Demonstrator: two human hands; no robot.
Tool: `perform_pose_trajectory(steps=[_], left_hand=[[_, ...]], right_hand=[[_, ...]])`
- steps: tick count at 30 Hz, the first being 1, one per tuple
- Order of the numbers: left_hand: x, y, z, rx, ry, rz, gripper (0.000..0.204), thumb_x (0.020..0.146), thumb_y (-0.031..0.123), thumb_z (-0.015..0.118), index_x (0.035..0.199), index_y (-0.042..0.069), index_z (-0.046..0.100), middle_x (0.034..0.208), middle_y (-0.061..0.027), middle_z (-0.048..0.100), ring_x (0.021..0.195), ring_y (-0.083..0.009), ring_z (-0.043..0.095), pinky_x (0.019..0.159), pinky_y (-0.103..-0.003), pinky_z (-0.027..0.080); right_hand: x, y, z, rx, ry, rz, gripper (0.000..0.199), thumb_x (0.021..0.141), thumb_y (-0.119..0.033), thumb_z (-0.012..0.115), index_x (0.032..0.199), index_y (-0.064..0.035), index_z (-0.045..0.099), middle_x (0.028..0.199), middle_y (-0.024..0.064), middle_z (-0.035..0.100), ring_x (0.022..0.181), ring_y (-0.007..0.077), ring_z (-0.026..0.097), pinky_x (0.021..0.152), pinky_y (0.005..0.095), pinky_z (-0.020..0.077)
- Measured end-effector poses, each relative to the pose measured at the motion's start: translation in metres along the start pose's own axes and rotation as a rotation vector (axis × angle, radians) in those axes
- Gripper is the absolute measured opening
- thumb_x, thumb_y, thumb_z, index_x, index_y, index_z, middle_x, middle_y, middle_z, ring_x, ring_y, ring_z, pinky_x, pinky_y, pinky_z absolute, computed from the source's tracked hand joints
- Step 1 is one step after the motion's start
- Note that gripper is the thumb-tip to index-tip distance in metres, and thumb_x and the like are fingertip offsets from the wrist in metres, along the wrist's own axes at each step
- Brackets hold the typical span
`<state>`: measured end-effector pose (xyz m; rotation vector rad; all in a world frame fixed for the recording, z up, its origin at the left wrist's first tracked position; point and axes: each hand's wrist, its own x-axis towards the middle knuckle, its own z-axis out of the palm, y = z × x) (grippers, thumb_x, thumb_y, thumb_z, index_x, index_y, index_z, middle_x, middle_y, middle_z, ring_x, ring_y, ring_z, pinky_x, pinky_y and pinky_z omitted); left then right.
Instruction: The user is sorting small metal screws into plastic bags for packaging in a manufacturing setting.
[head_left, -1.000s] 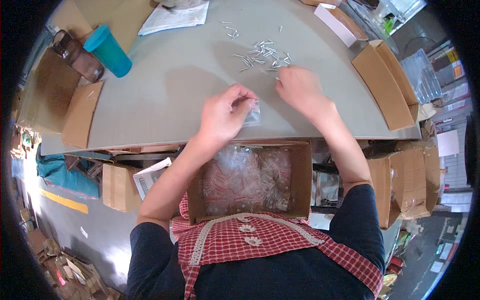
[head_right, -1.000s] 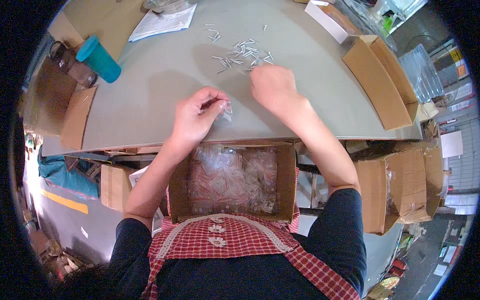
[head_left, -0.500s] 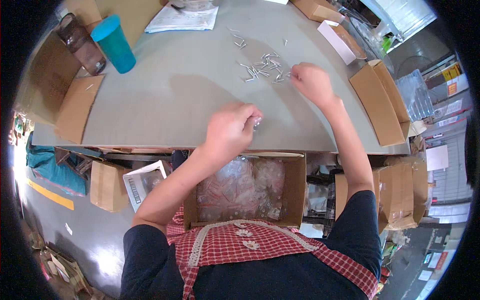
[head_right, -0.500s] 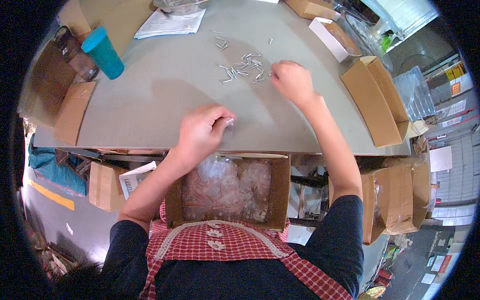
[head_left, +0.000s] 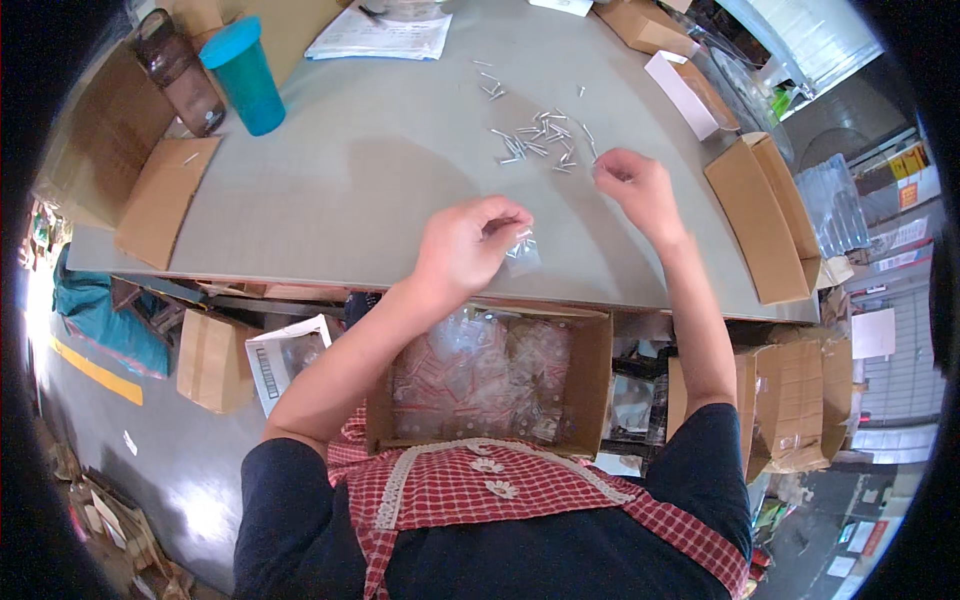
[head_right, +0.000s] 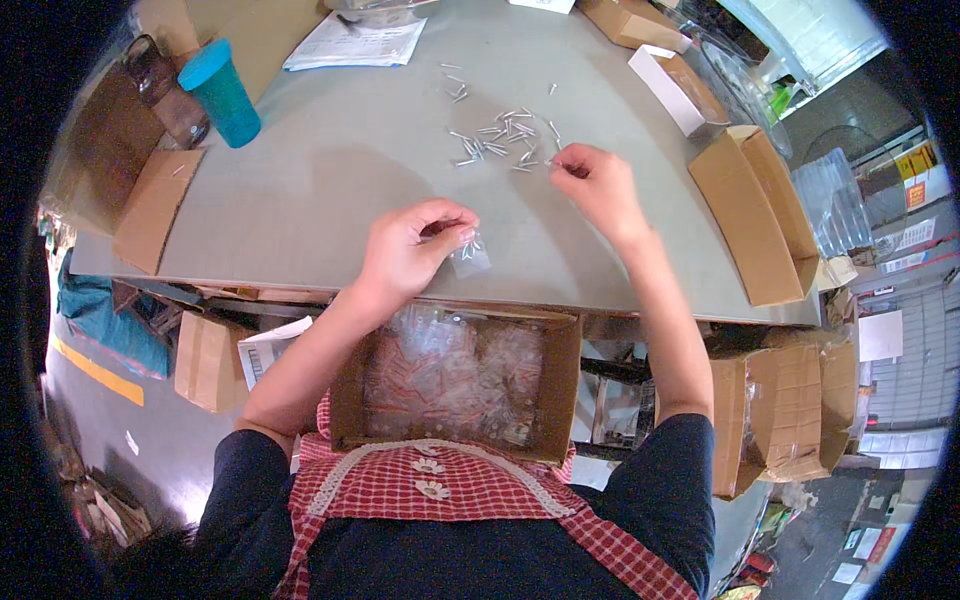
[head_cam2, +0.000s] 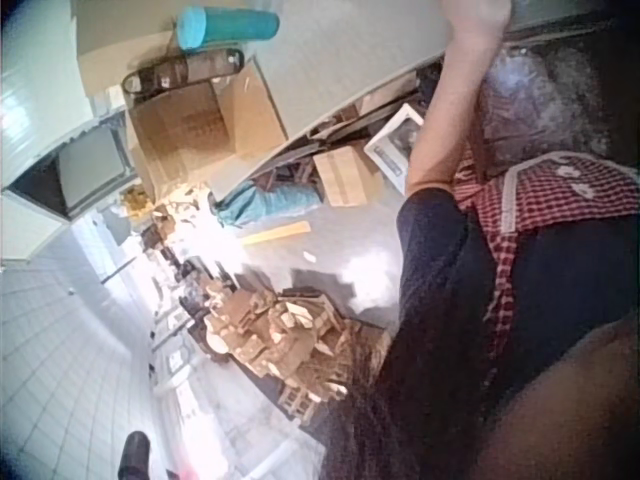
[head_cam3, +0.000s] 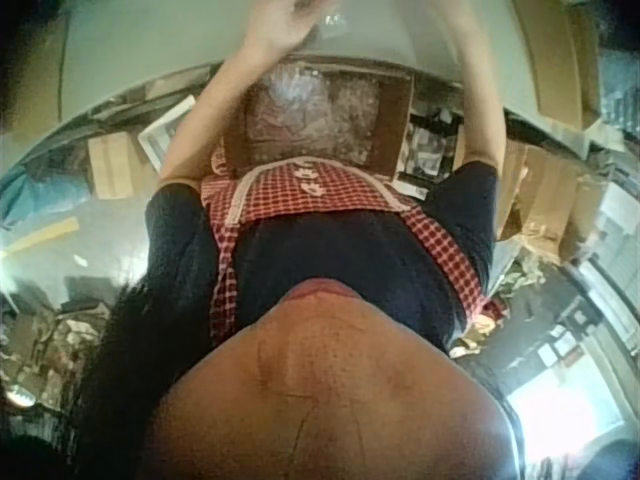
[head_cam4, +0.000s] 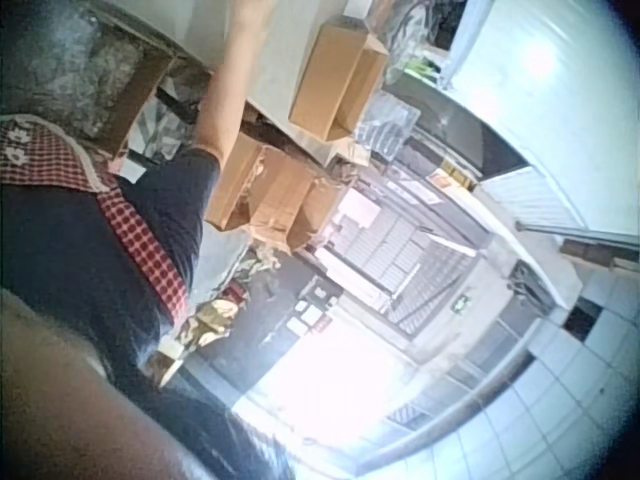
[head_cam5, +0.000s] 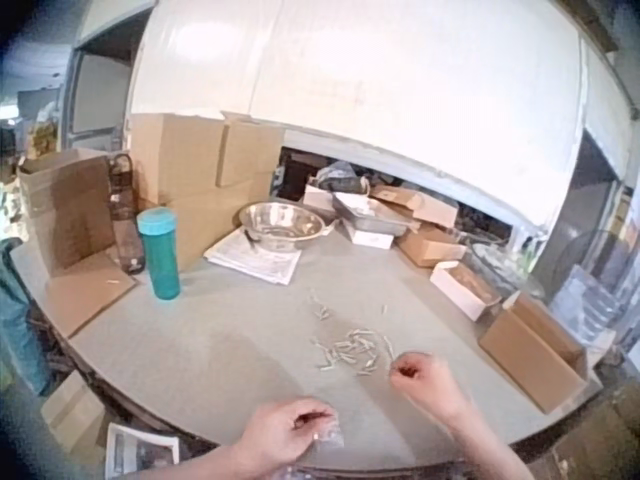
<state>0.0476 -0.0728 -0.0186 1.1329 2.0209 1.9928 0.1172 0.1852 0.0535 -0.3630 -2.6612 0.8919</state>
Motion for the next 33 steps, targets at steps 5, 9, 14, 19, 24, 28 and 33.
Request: perform_pose_trajectory(steps=[5, 9, 14, 19, 24, 28, 33], left_hand=[[0.003, 0.018, -0.003, 0.106, -0.058, -0.113, 0.02, 0.089, 0.018, 0.081, 0.091, 0.002, 0.069, 0.082, -0.0072, 0.074, 0.072, -0.0114, 0.066, 0.069, -0.029, 0.054], [0.012, 0.037, -0.004, 0.365, -0.08, -0.18, 0.026, 0.089, 0.023, 0.082, 0.091, 0.002, 0.068, 0.077, -0.0078, 0.072, 0.071, -0.0108, 0.065, 0.067, -0.029, 0.054], [0.018, 0.029, 0.0, 0.337, -0.099, -0.035, 0.027, 0.087, 0.024, 0.083, 0.09, 0.002, 0.068, 0.081, -0.0093, 0.071, 0.07, -0.0154, 0.067, 0.066, -0.032, 0.053], [0.018, 0.029, 0.007, 0.432, -0.21, 0.015, 0.025, 0.084, 0.023, 0.084, 0.092, 0.004, 0.07, 0.085, -0.0094, 0.069, 0.073, -0.0202, 0.069, 0.068, -0.035, 0.055], [0.017, 0.036, 0.013, 0.414, -0.17, 0.009, 0.024, 0.084, 0.022, 0.084, 0.097, 0.006, 0.072, 0.087, -0.0077, 0.069, 0.075, -0.021, 0.069, 0.065, -0.034, 0.055], [0.016, 0.032, 0.018, 0.373, -0.163, 0.151, 0.025, 0.083, 0.021, 0.084, 0.1, 0.006, 0.071, 0.09, -0.0068, 0.07, 0.077, -0.0211, 0.069, 0.064, -0.034, 0.054], [0.016, 0.028, 0.018, 0.412, -0.144, 0.164, 0.029, 0.083, 0.017, 0.083, 0.107, 0.008, 0.07, 0.095, -0.0057, 0.07, 0.08, -0.0198, 0.068, 0.065, -0.033, 0.053]], right_hand=[[-0.019, -0.007, 0.006, 0.181, -0.059, 0.041, 0.02, 0.089, -0.015, 0.072, 0.101, 0.001, 0.073, 0.087, 0.003, 0.072, 0.08, 0.0078, 0.062, 0.074, 0.0264, 0.0513], [-0.024, -0.005, 0.019, 0.308, -0.069, 0.032, 0.019, 0.088, -0.015, 0.072, 0.1, 0.0001, 0.073, 0.085, 0.0015, 0.072, 0.079, 0.0069, 0.062, 0.073, 0.0258, 0.0515], [-0.027, -0.015, 0.03, 0.384, -0.007, -0.006, 0.019, 0.087, -0.012, 0.073, 0.102, 0.0004, 0.073, 0.087, 0.0009, 0.071, 0.082, 0.0079, 0.062, 0.078, 0.0261, 0.0513], [-0.045, -0.031, 0.031, 0.512, 0.06, -0.062, 0.019, 0.087, -0.009, 0.074, 0.103, 0.0001, 0.071, 0.09, 0.0003, 0.071, 0.086, 0.0089, 0.062, 0.083, 0.027, 0.051], [-0.058, -0.032, 0.04, 0.564, 0.158, -0.216, 0.014, 0.088, -0.005, 0.072, 0.101, -0.0004, 0.069, 0.095, 0.0017, 0.069, 0.092, 0.0104, 0.062, 0.085, 0.0289, 0.0509], [-0.062, -0.029, 0.04, 0.543, 0.181, -0.277, 0.013, 0.087, -0.004, 0.07, 0.101, -0.0013, 0.069, 0.096, 0.0049, 0.069, 0.092, 0.0148, 0.063, 0.086, 0.0305, 0.0507], [-0.063, -0.029, 0.033, 0.182, 0.227, -0.548, 0.019, 0.086, -0.005, 0.072, 0.105, -0.0045, 0.071, 0.106, 0.0103, 0.071, 0.099, 0.027, 0.067, 0.092, 0.0361, 0.0498]])
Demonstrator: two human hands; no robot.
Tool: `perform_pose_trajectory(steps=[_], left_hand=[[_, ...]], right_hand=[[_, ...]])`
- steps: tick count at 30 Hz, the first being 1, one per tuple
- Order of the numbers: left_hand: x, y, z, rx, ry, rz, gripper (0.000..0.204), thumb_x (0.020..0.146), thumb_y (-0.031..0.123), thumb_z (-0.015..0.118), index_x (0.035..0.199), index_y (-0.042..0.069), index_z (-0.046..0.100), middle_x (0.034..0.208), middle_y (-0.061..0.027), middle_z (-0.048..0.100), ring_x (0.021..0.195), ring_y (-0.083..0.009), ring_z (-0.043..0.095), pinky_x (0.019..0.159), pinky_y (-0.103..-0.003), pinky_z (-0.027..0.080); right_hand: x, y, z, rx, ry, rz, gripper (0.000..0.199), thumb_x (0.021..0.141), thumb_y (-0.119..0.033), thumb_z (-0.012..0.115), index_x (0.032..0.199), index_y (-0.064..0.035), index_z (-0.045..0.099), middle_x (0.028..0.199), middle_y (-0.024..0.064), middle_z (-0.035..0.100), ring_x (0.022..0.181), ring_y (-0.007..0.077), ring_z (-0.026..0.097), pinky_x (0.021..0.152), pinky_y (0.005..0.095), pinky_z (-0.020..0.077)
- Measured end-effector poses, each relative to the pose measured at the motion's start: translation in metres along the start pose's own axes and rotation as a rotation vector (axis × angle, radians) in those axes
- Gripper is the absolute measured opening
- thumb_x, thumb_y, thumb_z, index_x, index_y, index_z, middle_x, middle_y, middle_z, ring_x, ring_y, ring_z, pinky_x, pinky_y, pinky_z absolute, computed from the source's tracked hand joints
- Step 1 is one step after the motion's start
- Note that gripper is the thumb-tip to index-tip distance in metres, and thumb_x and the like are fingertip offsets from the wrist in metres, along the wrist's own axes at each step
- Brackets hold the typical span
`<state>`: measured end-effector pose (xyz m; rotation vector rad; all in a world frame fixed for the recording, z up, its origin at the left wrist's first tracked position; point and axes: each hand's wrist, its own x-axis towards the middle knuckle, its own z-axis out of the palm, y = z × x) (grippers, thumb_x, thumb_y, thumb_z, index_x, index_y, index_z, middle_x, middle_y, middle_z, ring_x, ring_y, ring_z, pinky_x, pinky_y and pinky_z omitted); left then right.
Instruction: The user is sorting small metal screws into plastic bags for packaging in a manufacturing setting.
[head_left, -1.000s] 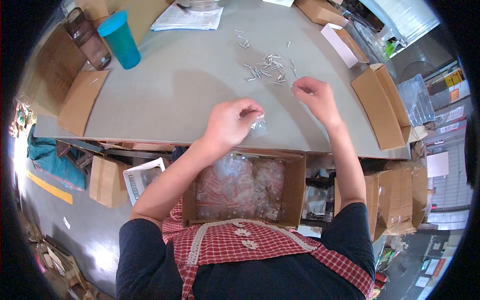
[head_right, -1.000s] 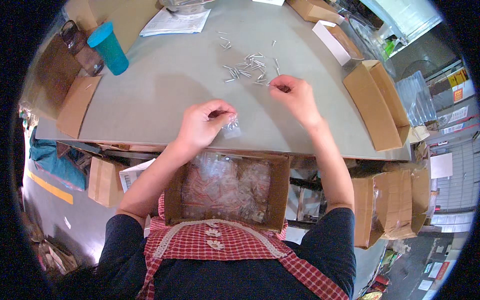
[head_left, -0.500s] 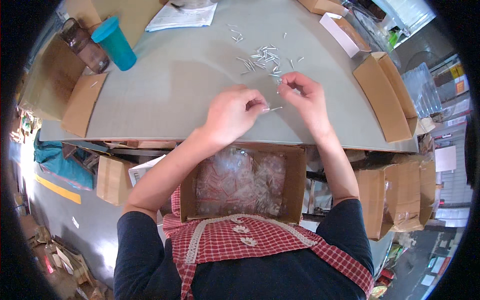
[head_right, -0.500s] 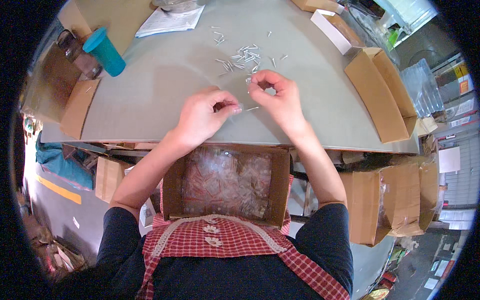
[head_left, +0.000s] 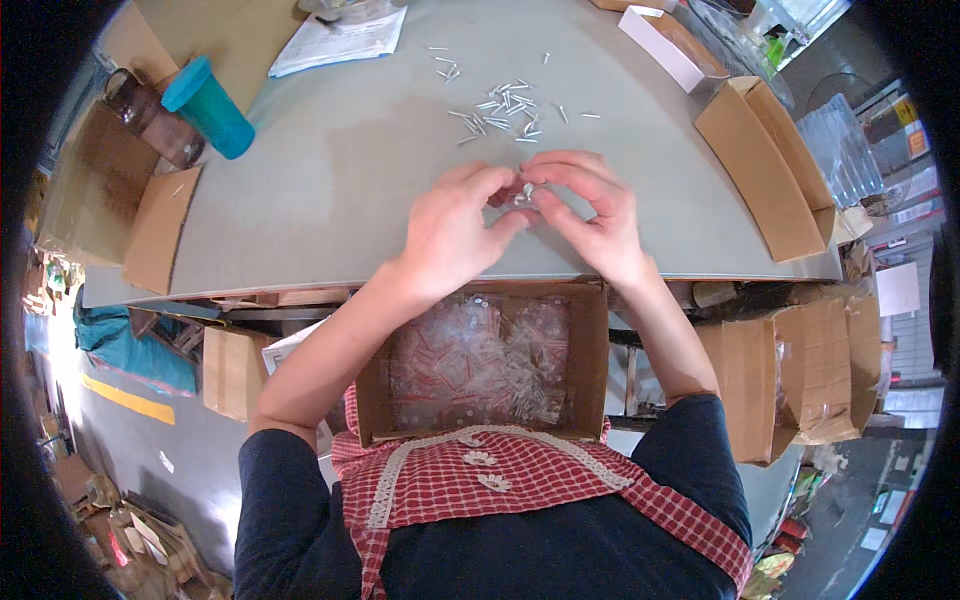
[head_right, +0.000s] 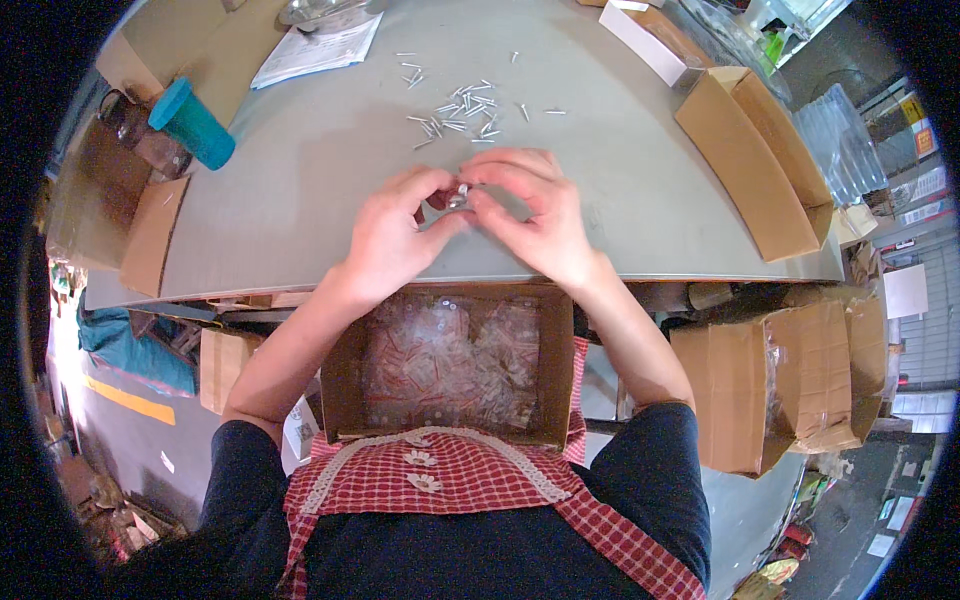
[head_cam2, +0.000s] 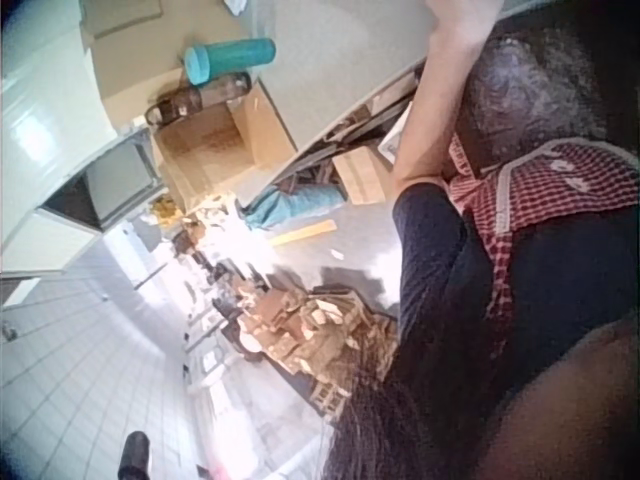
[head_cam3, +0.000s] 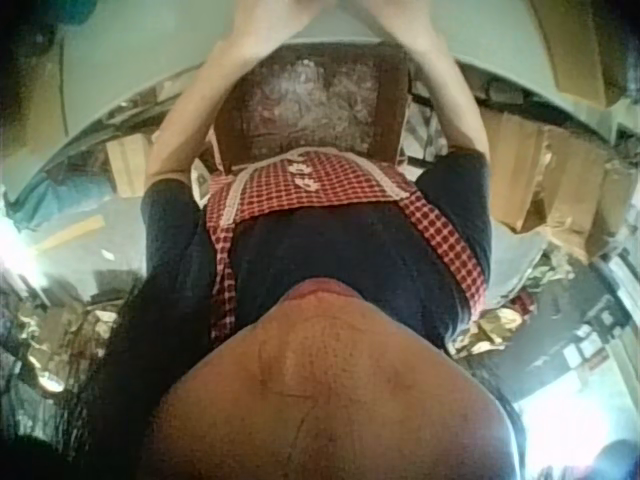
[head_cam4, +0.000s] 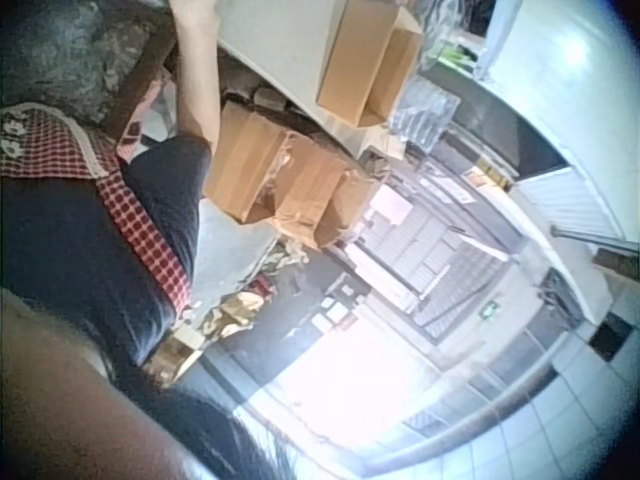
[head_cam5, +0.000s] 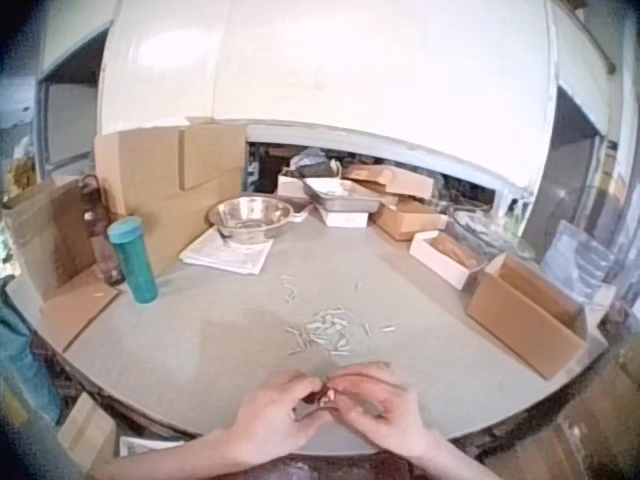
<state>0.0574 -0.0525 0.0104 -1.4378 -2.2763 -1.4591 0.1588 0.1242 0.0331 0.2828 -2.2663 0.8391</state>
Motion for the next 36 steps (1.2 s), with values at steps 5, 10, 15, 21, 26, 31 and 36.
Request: perform_pose_trajectory(steps=[5, 10, 15, 21, 26, 31, 36], left_hand=[[-0.002, -0.004, -0.014, -0.021, -0.007, -0.06, 0.027, 0.083, 0.016, 0.083, 0.107, 0.01, 0.071, 0.096, -0.0046, 0.07, 0.083, -0.018, 0.068, 0.066, -0.031, 0.052], [-0.007, -0.005, -0.022, 0.038, -0.006, -0.063, 0.027, 0.083, 0.014, 0.083, 0.107, 0.01, 0.071, 0.096, -0.0047, 0.07, 0.084, -0.0189, 0.068, 0.066, -0.031, 0.053], [-0.013, 0.001, -0.02, 0.118, 0.03, 0.026, 0.028, 0.081, 0.012, 0.083, 0.105, 0.007, 0.071, 0.095, -0.0085, 0.07, 0.083, -0.0239, 0.068, 0.066, -0.034, 0.056], [-0.013, 0.003, -0.014, 0.048, -0.011, -0.026, 0.024, 0.082, 0.017, 0.079, 0.1, 0.005, 0.07, 0.096, -0.0106, 0.071, 0.095, -0.0327, 0.068, 0.083, -0.044, 0.054], [-0.014, 0.006, -0.02, -0.049, -0.015, -0.031, 0.025, 0.082, 0.017, 0.081, 0.101, 0.004, 0.069, 0.097, -0.0116, 0.071, 0.092, -0.0301, 0.069, 0.078, -0.041, 0.055], [-0.014, 0.006, -0.024, -0.234, -0.101, 0.035, 0.026, 0.085, 0.009, 0.081, 0.106, 0.002, 0.069, 0.097, -0.0079, 0.069, 0.085, -0.0186, 0.067, 0.071, -0.031, 0.054], [-0.02, 0.005, -0.017, -0.33, -0.148, -0.106, 0.03, 0.087, 0.005, 0.079, 0.114, 0.001, 0.066, 0.1, -0.0078, 0.072, 0.086, -0.0183, 0.069, 0.075, -0.032, 0.056]], right_hand=[[-0.002, -0.001, -0.009, -0.196, -0.204, 0.066, 0.015, 0.086, -0.006, 0.069, 0.101, -0.0056, 0.07, 0.104, 0.0108, 0.069, 0.1, 0.0303, 0.066, 0.091, 0.0402, 0.0502], [-0.006, -0.005, -0.005, -0.487, -0.34, -0.016, 0.015, 0.084, -0.004, 0.066, 0.1, -0.0059, 0.067, 0.095, 0.0116, 0.064, 0.093, 0.0337, 0.065, 0.084, 0.0448, 0.0518], [0.014, -0.039, -0.011, -0.266, -0.244, 0.079, 0.024, 0.08, 0.0, 0.065, 0.102, -0.0073, 0.066, 0.095, 0.0132, 0.063, 0.092, 0.0346, 0.066, 0.079, 0.0444, 0.0538], [0.018, -0.039, -0.005, -0.325, -0.302, -0.185, 0.027, 0.081, 0.0, 0.068, 0.107, -0.0073, 0.067, 0.102, 0.0114, 0.066, 0.094, 0.0346, 0.066, 0.081, 0.0424, 0.0541], [0.019, -0.037, -0.022, -0.068, -0.301, -0.026, 0.028, 0.084, -0.003, 0.071, 0.112, -0.0077, 0.069, 0.122, 0.0102, 0.066, 0.108, 0.0314, 0.065, 0.094, 0.0423, 0.0508], [0.02, -0.032, -0.025, -0.05, -0.379, -0.14, 0.022, 0.084, -0.004, 0.073, 0.105, -0.0061, 0.069, 0.132, 0.012, 0.063, 0.121, 0.0331, 0.059, 0.104, 0.047, 0.0455], [0.023, -0.041, -0.026, 0.007, -0.348, -0.089, 0.014, 0.083, -0.003, 0.073, 0.091, -0.005, 0.062, 0.133, 0.0129, 0.061, 0.125, 0.036, 0.056, 0.104, 0.0472, 0.0454]])
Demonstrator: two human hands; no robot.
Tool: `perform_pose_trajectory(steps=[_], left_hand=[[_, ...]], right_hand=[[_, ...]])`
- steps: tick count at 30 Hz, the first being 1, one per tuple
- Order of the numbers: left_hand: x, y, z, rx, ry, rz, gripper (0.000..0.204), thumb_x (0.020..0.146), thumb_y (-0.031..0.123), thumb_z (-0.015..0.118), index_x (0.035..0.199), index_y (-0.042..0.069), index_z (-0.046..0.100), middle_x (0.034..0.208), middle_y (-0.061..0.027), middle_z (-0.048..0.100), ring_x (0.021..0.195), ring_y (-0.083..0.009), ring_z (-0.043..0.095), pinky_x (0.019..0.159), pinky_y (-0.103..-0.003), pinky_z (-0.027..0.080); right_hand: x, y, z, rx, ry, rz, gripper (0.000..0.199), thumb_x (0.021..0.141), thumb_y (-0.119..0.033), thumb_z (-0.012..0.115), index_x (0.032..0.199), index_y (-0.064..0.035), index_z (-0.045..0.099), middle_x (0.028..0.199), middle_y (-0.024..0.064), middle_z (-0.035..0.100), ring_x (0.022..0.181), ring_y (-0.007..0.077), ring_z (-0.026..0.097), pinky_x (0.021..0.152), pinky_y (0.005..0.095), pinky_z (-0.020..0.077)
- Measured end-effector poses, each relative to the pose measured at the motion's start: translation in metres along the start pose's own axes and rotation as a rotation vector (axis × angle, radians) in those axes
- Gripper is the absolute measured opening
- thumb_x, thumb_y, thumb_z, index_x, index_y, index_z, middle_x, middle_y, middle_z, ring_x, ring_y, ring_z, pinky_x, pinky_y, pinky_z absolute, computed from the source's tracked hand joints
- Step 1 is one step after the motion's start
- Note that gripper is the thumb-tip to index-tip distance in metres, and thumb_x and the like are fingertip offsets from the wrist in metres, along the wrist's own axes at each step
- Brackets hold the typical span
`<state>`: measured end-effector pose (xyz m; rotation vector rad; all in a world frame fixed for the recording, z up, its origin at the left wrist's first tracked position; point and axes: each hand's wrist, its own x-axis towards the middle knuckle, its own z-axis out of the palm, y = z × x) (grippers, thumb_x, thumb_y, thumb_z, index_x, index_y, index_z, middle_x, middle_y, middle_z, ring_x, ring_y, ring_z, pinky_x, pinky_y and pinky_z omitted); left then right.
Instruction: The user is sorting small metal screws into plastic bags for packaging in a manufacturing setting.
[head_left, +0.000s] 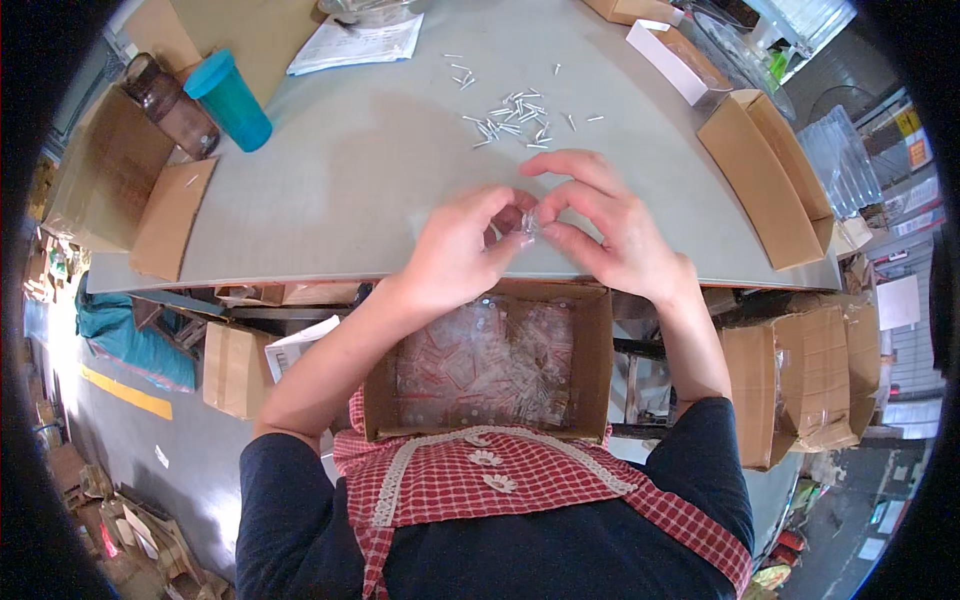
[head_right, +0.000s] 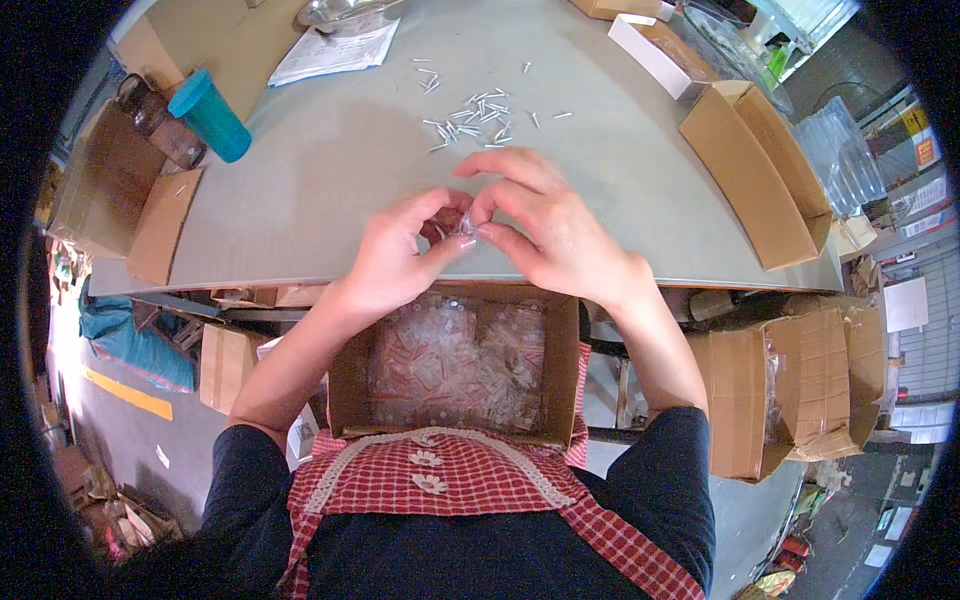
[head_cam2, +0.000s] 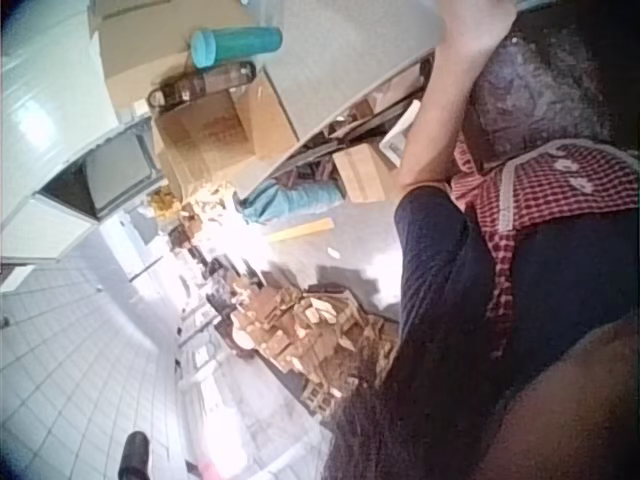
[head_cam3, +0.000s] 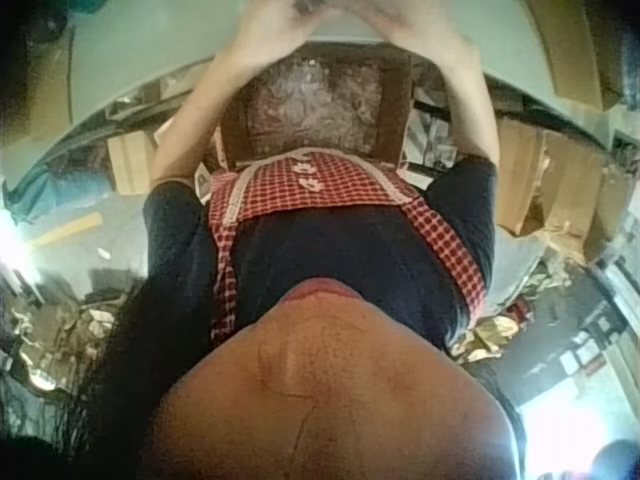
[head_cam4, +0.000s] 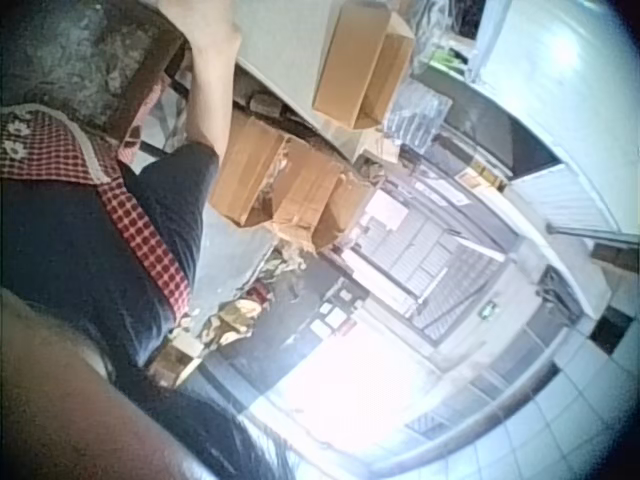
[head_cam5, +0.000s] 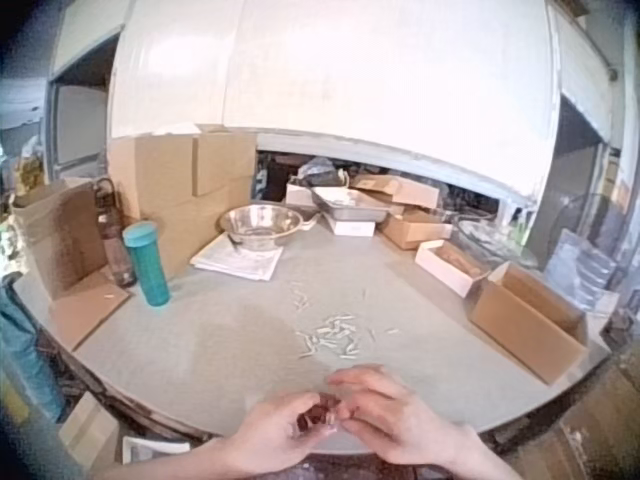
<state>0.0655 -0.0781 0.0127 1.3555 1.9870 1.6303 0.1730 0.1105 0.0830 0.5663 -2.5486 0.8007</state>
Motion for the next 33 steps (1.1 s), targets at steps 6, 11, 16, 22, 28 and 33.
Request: perform_pose_trajectory(steps=[6, 11, 16, 22, 28, 33], left_hand=[[0.0, 0.016, 0.0, 0.2, -0.066, -0.043, 0.034, 0.091, 0.009, 0.074, 0.122, 0.003, 0.063, 0.107, -0.0109, 0.074, 0.092, -0.0219, 0.073, 0.079, -0.035, 0.058], [0.0, 0.0, -0.001, 0.261, 0.008, -0.016, 0.035, 0.091, 0.011, 0.074, 0.124, 0.005, 0.064, 0.109, -0.0109, 0.074, 0.096, -0.0229, 0.072, 0.084, -0.036, 0.057], [0.013, 0.024, 0.003, 0.097, 0.058, 0.066, 0.029, 0.092, 0.01, 0.073, 0.119, 0.004, 0.066, 0.106, -0.0082, 0.074, 0.095, -0.0192, 0.071, 0.086, -0.033, 0.055], [0.021, 0.023, 0.015, -0.053, -0.016, -0.068, 0.01, 0.096, 0.006, 0.069, 0.103, -0.001, 0.068, 0.095, -0.0046, 0.073, 0.088, -0.0089, 0.067, 0.077, -0.025, 0.053], [0.02, 0.025, 0.025, -0.1, -0.058, -0.067, 0.009, 0.096, 0.005, 0.069, 0.101, -0.002, 0.067, 0.089, -0.0011, 0.069, 0.082, -0.0063, 0.062, 0.073, -0.024, 0.051], [0.025, 0.031, 0.049, -0.42, -0.189, -0.155, 0.012, 0.099, 0.012, 0.068, 0.1, 0.0, 0.067, 0.085, -0.0004, 0.067, 0.075, -0.0067, 0.061, 0.067, -0.024, 0.049]], right_hand=[[-0.001, 0.005, -0.013, -0.121, 0.094, -0.027, 0.015, 0.079, -0.001, 0.074, 0.087, -0.0046, 0.062, 0.127, 0.0111, 0.064, 0.125, 0.0358, 0.055, 0.105, 0.047, 0.045], [-0.004, 0.002, -0.021, -0.319, 0.137, 0.022, 0.013, 0.077, 0.002, 0.072, 0.084, -0.0049, 0.063, 0.122, 0.0096, 0.066, 0.123, 0.0349, 0.057, 0.103, 0.0453, 0.0461], [-0.013, 0.004, -0.01, -0.05, 0.152, 0.234, 0.009, 0.082, 0.0, 0.071, 0.089, -0.0019, 0.066, 0.105, 0.0105, 0.07, 0.1, 0.0281, 0.068, 0.088, 0.0376, 0.0541], [-0.027, -0.007, -0.003, 0.154, 0.15, 0.424, 0.01, 0.089, -0.004, 0.071, 0.097, -0.0002, 0.067, 0.088, 0.0081, 0.071, 0.079, 0.0155, 0.069, 0.072, 0.0297, 0.055], [-0.048, -0.006, -0.007, 0.604, 0.094, 0.645, 0.015, 0.094, -0.012, 0.07, 0.103, -0.0008, 0.065, 0.082, 0.0013, 0.066, 0.075, 0.0073, 0.063, 0.066, 0.0248, 0.0523], [-0.076, -0.008, -0.015, 0.877, 0.132, 0.752, 0.012, 0.093, -0.014, 0.07, 0.095, -0.0034, 0.065, 0.08, -0.0026, 0.062, 0.071, 0.0048, 0.055, 0.063, 0.0217, 0.0422]])
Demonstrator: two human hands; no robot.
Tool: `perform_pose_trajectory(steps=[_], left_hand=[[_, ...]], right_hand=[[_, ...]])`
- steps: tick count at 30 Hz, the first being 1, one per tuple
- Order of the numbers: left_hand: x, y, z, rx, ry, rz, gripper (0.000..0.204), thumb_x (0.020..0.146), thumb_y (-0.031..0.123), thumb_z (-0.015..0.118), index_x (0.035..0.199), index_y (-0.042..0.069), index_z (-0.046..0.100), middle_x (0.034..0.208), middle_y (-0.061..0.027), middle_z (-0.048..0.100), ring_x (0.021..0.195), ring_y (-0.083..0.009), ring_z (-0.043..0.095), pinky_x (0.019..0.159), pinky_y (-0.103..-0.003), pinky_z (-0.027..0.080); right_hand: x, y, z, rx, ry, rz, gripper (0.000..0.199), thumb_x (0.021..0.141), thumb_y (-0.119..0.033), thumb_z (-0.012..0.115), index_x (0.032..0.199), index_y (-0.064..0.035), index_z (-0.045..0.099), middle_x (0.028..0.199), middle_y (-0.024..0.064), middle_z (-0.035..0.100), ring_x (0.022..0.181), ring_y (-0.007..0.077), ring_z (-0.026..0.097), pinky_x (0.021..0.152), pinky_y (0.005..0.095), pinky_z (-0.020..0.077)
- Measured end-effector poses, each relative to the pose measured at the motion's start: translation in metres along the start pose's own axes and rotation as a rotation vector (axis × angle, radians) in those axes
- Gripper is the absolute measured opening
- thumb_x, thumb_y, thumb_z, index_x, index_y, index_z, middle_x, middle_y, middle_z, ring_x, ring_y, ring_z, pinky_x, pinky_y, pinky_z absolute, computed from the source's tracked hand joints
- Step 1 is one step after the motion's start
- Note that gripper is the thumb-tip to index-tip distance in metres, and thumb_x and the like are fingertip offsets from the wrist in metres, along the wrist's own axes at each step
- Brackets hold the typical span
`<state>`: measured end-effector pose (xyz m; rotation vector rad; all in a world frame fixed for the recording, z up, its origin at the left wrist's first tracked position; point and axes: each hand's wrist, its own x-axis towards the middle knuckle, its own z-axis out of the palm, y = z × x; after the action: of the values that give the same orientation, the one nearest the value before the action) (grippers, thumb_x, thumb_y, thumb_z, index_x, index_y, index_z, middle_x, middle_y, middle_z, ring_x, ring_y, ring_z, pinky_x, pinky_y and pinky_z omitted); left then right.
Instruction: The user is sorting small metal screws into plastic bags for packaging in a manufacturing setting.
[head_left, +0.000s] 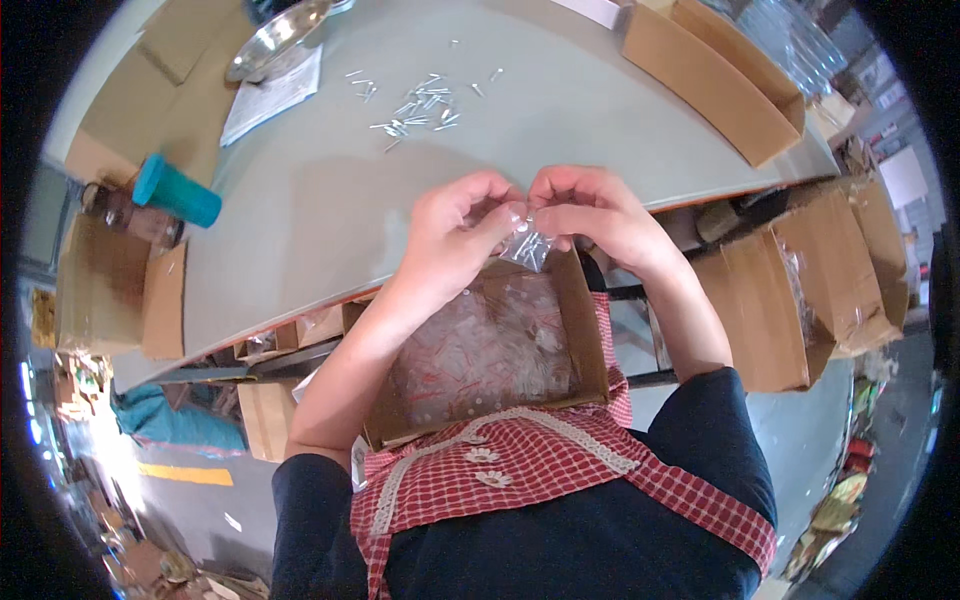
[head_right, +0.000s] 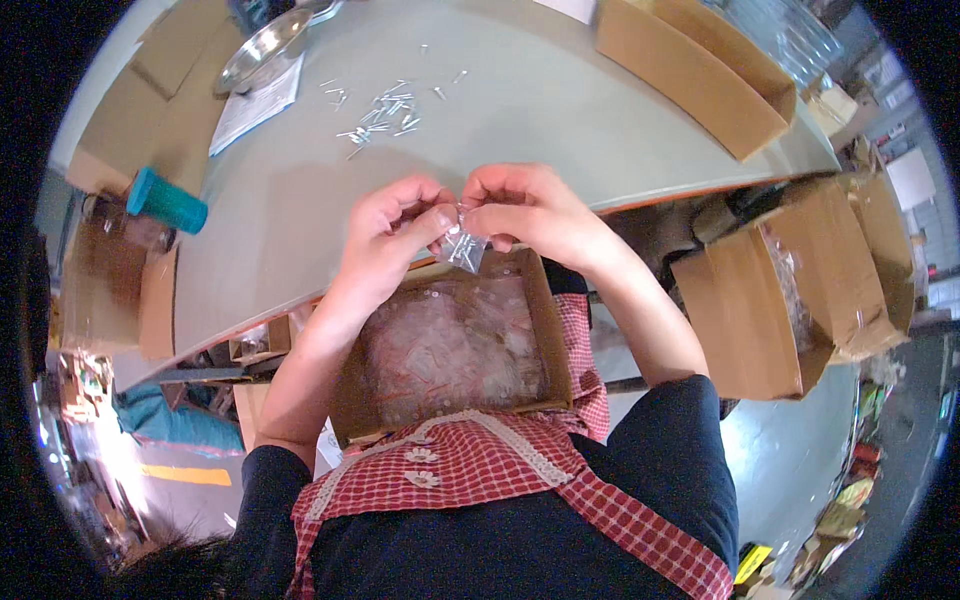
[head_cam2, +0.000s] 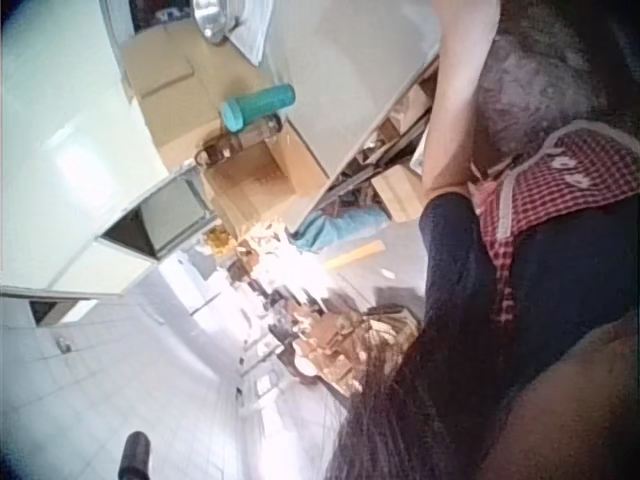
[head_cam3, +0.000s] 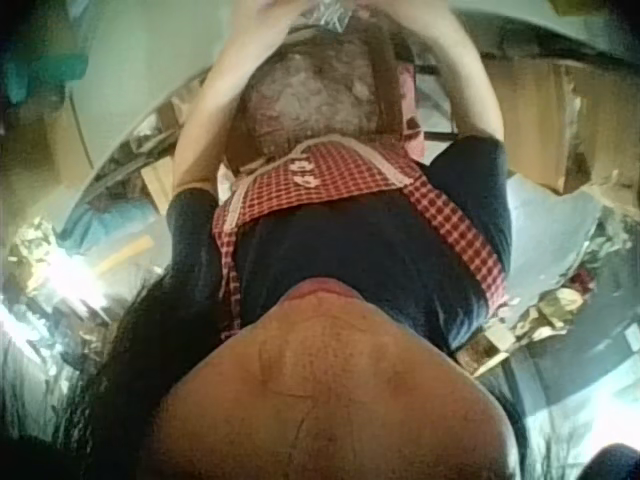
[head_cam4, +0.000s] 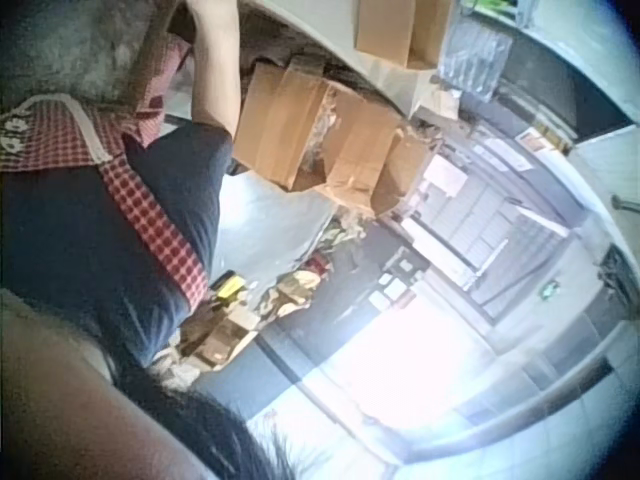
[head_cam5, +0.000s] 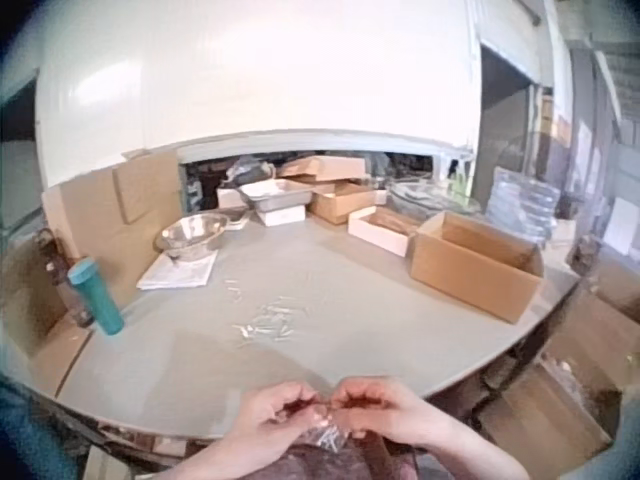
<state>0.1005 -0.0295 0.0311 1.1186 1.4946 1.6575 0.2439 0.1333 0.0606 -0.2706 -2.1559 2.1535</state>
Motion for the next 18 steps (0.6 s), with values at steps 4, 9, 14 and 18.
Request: perform_pose_trajectory(steps=[4, 9, 14, 18], left_hand=[[0.009, -0.006, 0.025, -0.049, -0.096, -0.054, 0.016, 0.101, 0.016, 0.066, 0.099, 0.001, 0.067, 0.082, -0.0007, 0.066, 0.069, -0.0077, 0.059, 0.064, -0.023, 0.048], [-0.01, -0.028, 0.049, 0.253, -0.441, -0.372, 0.025, 0.105, 0.024, 0.062, 0.093, 0.004, 0.07, 0.075, 0.0, 0.07, 0.065, -0.0074, 0.065, 0.056, -0.023, 0.047], [-0.055, -0.107, 0.058, 1.317, -0.591, 0.017, 0.038, 0.09, 0.032, 0.072, 0.098, -0.005, 0.071, 0.087, -0.0233, 0.073, 0.085, -0.0409, 0.072, 0.08, -0.048, 0.058], [-0.061, -0.181, 0.035, 1.498, -0.636, 0.223, 0.027, 0.082, 0.017, 0.07, 0.095, -0.007, 0.072, 0.089, -0.0286, 0.071, 0.089, -0.0449, 0.071, 0.084, -0.05, 0.057]], right_hand=[[-0.036, 0.011, -0.011, 0.068, 0.154, -0.007, 0.009, 0.09, -0.013, 0.071, 0.089, -0.0054, 0.065, 0.076, -0.0038, 0.06, 0.067, 0.0041, 0.053, 0.06, 0.0213, 0.0391], [-0.114, 0.043, -0.05, 0.134, 0.638, -0.157, 0.009, 0.092, -0.011, 0.066, 0.085, -0.0048, 0.064, 0.074, -0.0006, 0.061, 0.063, 0.0079, 0.054, 0.059, 0.0231, 0.0416], [-0.193, 0.052, -0.09, 0.253, 1.54, -0.443, 0.01, 0.098, -0.011, 0.061, 0.101, -0.0036, 0.068, 0.092, 0.0044, 0.069, 0.075, 0.0123, 0.062, 0.072, 0.0269, 0.05], [-0.185, 0.088, -0.08, 0.214, 1.362, -0.32, 0.013, 0.098, -0.009, 0.061, 0.107, -0.0032, 0.068, 0.099, 0.0046, 0.072, 0.08, 0.0114, 0.063, 0.076, 0.0264, 0.0514]])
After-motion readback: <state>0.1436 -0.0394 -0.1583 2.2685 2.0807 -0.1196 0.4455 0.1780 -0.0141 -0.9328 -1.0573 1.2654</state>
